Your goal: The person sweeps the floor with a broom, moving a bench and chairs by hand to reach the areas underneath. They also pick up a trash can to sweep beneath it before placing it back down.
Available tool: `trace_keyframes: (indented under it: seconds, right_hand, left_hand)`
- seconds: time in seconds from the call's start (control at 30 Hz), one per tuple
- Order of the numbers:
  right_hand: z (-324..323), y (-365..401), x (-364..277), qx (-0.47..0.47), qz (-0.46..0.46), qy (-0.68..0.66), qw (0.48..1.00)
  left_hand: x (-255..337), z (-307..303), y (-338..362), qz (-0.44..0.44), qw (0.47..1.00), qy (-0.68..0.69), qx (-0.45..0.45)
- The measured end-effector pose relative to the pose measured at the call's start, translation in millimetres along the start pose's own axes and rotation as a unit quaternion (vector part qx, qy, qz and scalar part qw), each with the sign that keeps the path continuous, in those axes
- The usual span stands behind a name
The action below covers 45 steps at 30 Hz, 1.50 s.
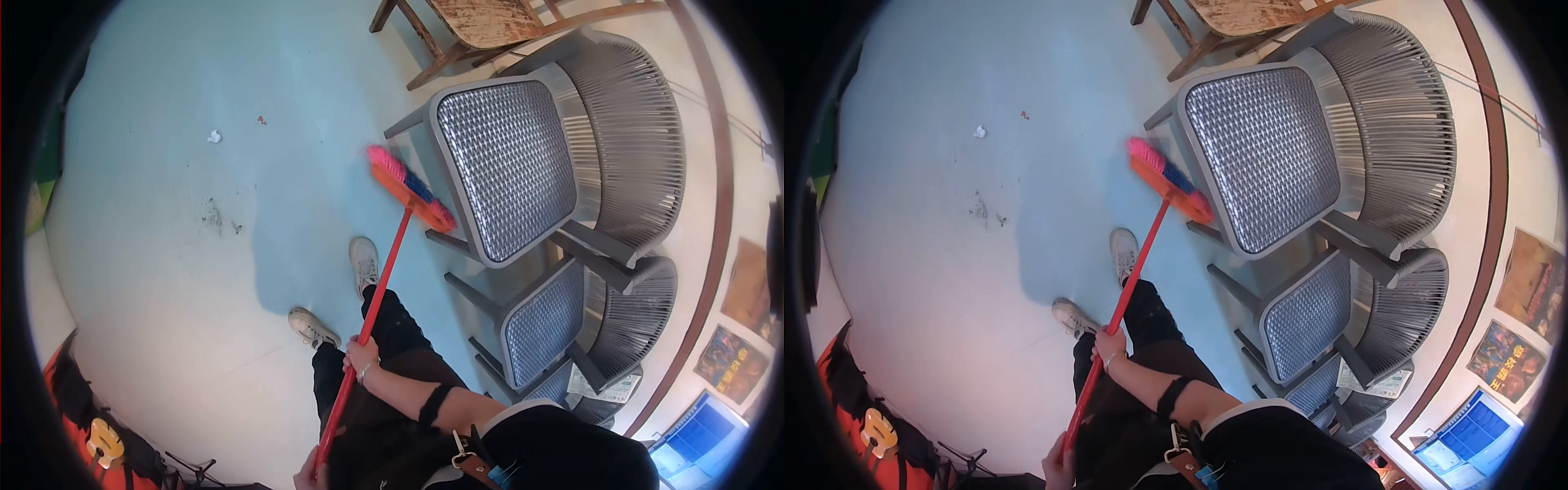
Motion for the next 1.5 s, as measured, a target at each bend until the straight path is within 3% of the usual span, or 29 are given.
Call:
trace_keyframes:
  seconds: [0.07, 0.13, 0.17, 0.2, 0.27, 0.3, 0.33, 0.37, 0.4, 0.43, 0.47, 0.53, 0.6, 0.67, 0.7, 0.77, 0.83, 0.9, 0.97, 1.1, 1.17, 1.23, 1.37, 1.43, 1.47, 1.5]
  right_hand:
    - [-2.7, 11.3, 2.6, -0.079, 0.001, -0.065, 0.995]
    - [-6.5, 1.4, -21.0, -0.082, -0.061, -0.131, 0.986]
    - [-8.6, -11.0, -37.7, -0.085, -0.08, -0.141, 0.983]
    - [-12.2, -26.9, -60.6, -0.065, -0.112, -0.157, 0.979]
    - [-23.3, -55.4, -119.2, -0.037, -0.172, -0.213, 0.961]
    - [-30.6, -66.7, -153.3, -0.053, -0.193, -0.222, 0.954]
    - [-41.2, -100.5, -182.0, -0.097, -0.235, -0.218, 0.942]
    - [-50.3, -109.5, -215.7, -0.067, -0.28, -0.216, 0.933]
    - [-58.2, -119.1, -240.8, -0.03, -0.288, -0.239, 0.927]
    - [-58.1, -130.4, -255.7, -0.005, -0.266, -0.247, 0.932]
    - [-62.5, -139.4, -266.2, 0.023, -0.244, -0.256, 0.935]
    - [-64.2, -147.8, -280.3, 0.034, -0.209, -0.257, 0.943]
    - [-65.3, -157.7, -272.3, 0.035, -0.172, -0.248, 0.953]
    - [-62.4, -156.4, -271.0, 0.076, -0.208, -0.127, 0.967]
    - [-59.6, -152.5, -265.5, 0.075, -0.208, -0.134, 0.966]
    - [-58.4, -135.9, -242.0, 0.15, -0.214, -0.03, 0.965]
    - [-47.1, -156.8, -211.1, 0.093, -0.166, 0.085, 0.978]
    - [-27.9, -146.1, -178.6, 0.084, -0.178, 0.101, 0.975]
    - [-1.7, -97.0, -151.7, 0.011, -0.156, 0.105, 0.982]
    - [77.0, -54.7, -63.8, -0.129, -0.108, 0.06, 0.984]
    - [118.2, -24.8, -21.5, -0.22, -0.078, -0.037, 0.972]
    - [141.7, 16.5, 3.1, -0.226, -0.14, 0.017, 0.964]
    - [139.4, 68.9, 27.4, -0.176, -0.153, -0.078, 0.969]
    - [118.4, 69.2, 15.9, -0.113, -0.189, -0.119, 0.968]
    - [107.1, 60.0, 6.4, -0.109, -0.201, -0.139, 0.963]
    - [92.2, 51.4, -5.9, -0.102, -0.191, -0.129, 0.968]
  left_hand:
    - [-3.0, -1.2, 3.0, 0.015, 0.999, -0.044, -0.008]
    - [6.6, 6.2, -16.0, 0.13, 0.988, -0.081, 0.008]
    - [14.2, 11.0, -35.4, 0.147, 0.988, -0.049, 0.013]
    - [24.4, 16.1, -61.1, 0.167, 0.986, -0.018, 0.017]
    - [55.1, 32.1, -117.1, 0.138, 0.985, -0.101, -0.037]
    - [71.3, 45.2, -148.5, 0.228, 0.968, -0.098, -0.026]
    - [80.6, 60.7, -179.9, 0.257, 0.956, -0.136, -0.029]
    - [99.7, 78.3, -210.9, 0.274, 0.949, -0.15, -0.049]
    - [117.1, 98.6, -244.1, 0.234, 0.956, -0.157, -0.085]
    - [138.3, 120.5, -275.3, 0.376, 0.918, -0.126, -0.024]
    - [160.5, 142.5, -302.5, 0.286, 0.939, -0.175, -0.081]
    - [195.0, 182.6, -336.2, 0.315, 0.929, -0.169, -0.095]
    - [195.1, 183.4, -330.9, 0.309, 0.929, -0.18, -0.096]
    - [188.1, 169.4, -322.5, 0.314, 0.927, -0.195, -0.069]
    - [170.2, 156.7, -310.2, 0.318, 0.926, -0.198, -0.05]
    - [147.1, 118.3, -271.7, 0.251, 0.941, -0.215, -0.067]
    - [125.3, 75.1, -223.8, 0.187, 0.948, -0.25, -0.063]
    - [106.7, 32.9, -180.0, 0.234, 0.952, -0.194, -0.027]
    - [87.9, -8.7, -135.5, 0.151, 0.971, -0.184, -0.036]
    - [45.9, -91.5, -61.4, 0.155, 0.97, -0.183, 0.021]
    - [35.7, -129.0, -23.7, 0.194, 0.957, -0.207, 0.061]
    - [28.8, -157.2, 19.0, 0.09, 0.987, -0.095, 0.095]
    - [11.3, -180.4, 56.8, 0.131, 0.973, -0.15, 0.113]
    - [-23.3, -196.1, 45.0, 0.138, 0.979, -0.116, 0.098]
    - [6.1, -181.6, 42.7, 0.106, 0.988, 0.02, 0.107]
    - [16.9, -168.8, 34.3, 0.115, 0.989, 0.015, 0.097]
Point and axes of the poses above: each hand's wrist, its own y-axis away from the middle knuckle, its own z-axis out of the palm, x = y × z, the point moved 5 cm from there along -y, towards the middle knuckle, and after that the axes turned 5 degrees about z, right-handed, at the moved point
